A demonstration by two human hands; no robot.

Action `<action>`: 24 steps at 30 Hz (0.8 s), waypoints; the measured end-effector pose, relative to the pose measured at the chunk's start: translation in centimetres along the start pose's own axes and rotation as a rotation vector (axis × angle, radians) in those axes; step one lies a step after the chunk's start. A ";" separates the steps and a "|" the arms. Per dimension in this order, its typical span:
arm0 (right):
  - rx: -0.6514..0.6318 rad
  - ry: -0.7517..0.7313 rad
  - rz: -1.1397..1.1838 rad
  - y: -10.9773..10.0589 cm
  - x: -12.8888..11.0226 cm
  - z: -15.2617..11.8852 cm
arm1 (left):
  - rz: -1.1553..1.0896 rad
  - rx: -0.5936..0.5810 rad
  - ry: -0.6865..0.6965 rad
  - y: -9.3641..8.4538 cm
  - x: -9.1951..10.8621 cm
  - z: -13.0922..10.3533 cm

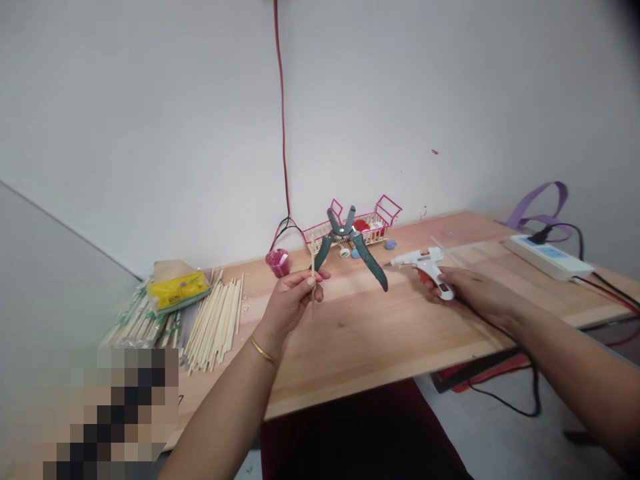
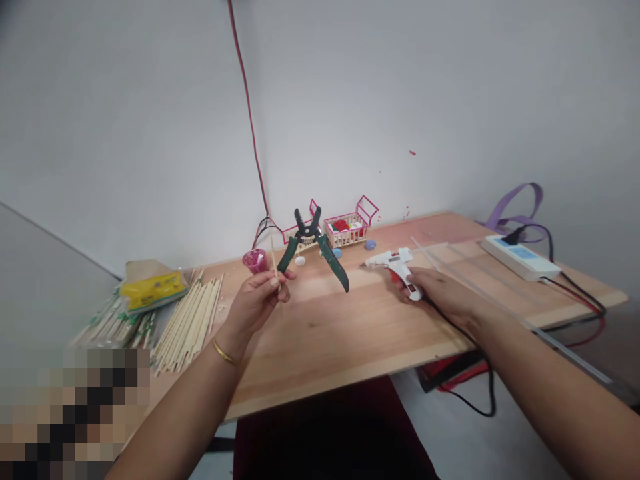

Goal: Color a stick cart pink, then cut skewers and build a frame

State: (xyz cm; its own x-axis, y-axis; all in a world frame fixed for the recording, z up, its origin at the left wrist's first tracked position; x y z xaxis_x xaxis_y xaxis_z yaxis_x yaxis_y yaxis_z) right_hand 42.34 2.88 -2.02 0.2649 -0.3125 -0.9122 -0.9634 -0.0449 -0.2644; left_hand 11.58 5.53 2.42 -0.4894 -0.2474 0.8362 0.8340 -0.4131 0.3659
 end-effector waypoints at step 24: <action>-0.081 0.067 0.524 0.3 1.3 2.0 | 0.049 0.034 0.031 -0.3 0.8 0.2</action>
State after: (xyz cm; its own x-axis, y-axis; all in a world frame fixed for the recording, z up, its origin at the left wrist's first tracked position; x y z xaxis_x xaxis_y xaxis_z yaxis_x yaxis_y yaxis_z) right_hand 42.48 4.38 -3.93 -0.2537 -0.3725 -0.8927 -0.9665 0.0611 0.2492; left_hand 10.95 5.63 3.03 -0.4547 -0.2944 0.8406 0.8653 -0.3694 0.3386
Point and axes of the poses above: each hand's wrist, its own z-axis towards the middle knuckle, its own y-axis out of the palm, x = y × z, the point moved 9 cm from there along z, towards the middle knuckle, and after that the axes turned 13 degrees about y, right-handed, at the moved point
